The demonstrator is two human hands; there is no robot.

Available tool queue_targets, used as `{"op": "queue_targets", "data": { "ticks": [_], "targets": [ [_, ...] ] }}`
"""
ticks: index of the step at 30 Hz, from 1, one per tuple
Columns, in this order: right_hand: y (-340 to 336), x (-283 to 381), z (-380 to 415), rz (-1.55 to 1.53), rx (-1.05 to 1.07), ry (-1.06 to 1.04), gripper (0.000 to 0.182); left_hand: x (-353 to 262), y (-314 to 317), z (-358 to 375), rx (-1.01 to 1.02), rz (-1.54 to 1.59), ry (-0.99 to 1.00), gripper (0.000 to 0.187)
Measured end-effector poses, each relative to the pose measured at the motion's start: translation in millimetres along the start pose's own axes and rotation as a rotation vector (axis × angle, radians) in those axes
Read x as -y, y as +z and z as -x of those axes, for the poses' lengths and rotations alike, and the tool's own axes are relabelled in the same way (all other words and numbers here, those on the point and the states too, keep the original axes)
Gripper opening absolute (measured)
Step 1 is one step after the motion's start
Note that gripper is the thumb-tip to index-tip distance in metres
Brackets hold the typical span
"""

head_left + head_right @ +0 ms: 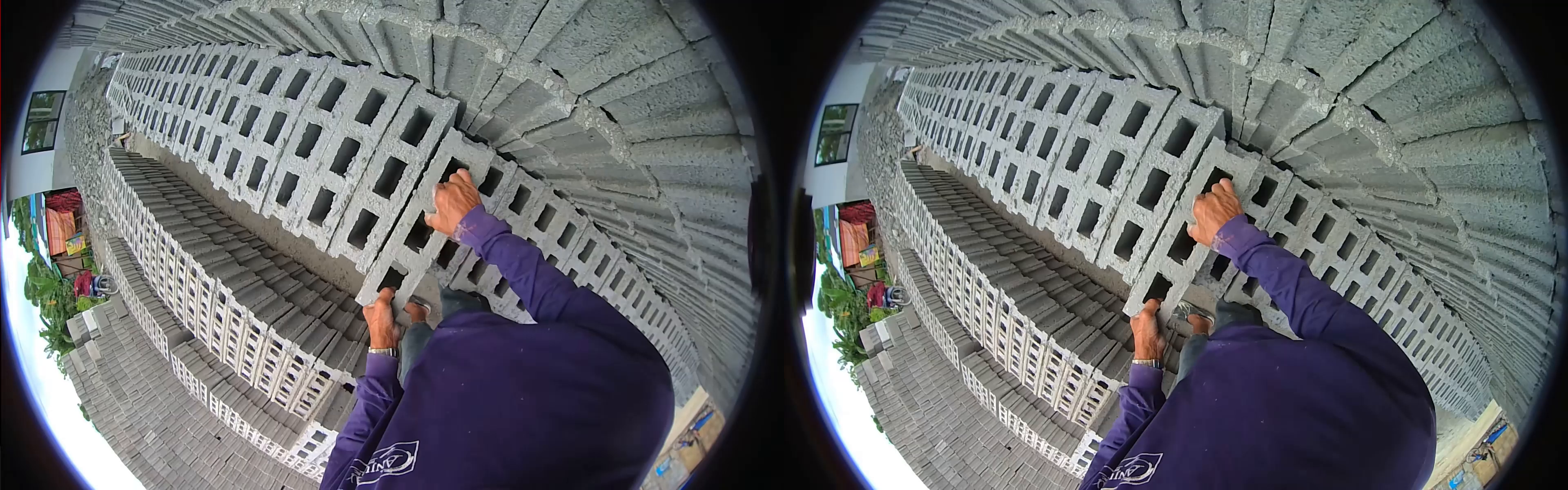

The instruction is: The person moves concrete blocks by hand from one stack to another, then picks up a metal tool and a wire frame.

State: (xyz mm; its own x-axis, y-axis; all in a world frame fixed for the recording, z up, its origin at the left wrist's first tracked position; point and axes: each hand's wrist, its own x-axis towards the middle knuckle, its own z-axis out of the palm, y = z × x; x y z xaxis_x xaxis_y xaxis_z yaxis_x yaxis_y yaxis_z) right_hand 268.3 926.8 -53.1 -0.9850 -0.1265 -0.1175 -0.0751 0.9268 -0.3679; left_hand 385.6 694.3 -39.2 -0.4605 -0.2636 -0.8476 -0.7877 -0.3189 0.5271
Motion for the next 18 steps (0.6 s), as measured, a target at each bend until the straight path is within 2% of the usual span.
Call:
{"op": "queue_targets", "data": {
  "ticks": [3,5,8,15,16,18],
  "targets": [
    [-9,-16,-10,-0.001,-0.014,0.005,0.036,-1,18,-3,-0.032,-0.093,-0.001,0.021],
    [-14,-27,-16,-0.001,-0.028,-0.002,0.035,4,29,-12,0.002,-0.027,0.041,0.021],
    [-16,-42,-26,0.027,-0.01,0.016,0.035,20,36,-40,-0.034,-0.112,0.118,0.025],
    [-16,-43,-31,0.073,-0.072,-0.005,0.044,12,36,-41,0.008,-0.21,0.082,0.032],
    [-20,-43,-33,0.064,0.002,0.006,0.044,10,36,-40,-0.01,-0.184,0.066,0.032],
    [-23,-44,-32,0.122,0.036,-0.013,0.049,10,31,-37,0.126,-0.169,0.228,0.05]
  ]
}}
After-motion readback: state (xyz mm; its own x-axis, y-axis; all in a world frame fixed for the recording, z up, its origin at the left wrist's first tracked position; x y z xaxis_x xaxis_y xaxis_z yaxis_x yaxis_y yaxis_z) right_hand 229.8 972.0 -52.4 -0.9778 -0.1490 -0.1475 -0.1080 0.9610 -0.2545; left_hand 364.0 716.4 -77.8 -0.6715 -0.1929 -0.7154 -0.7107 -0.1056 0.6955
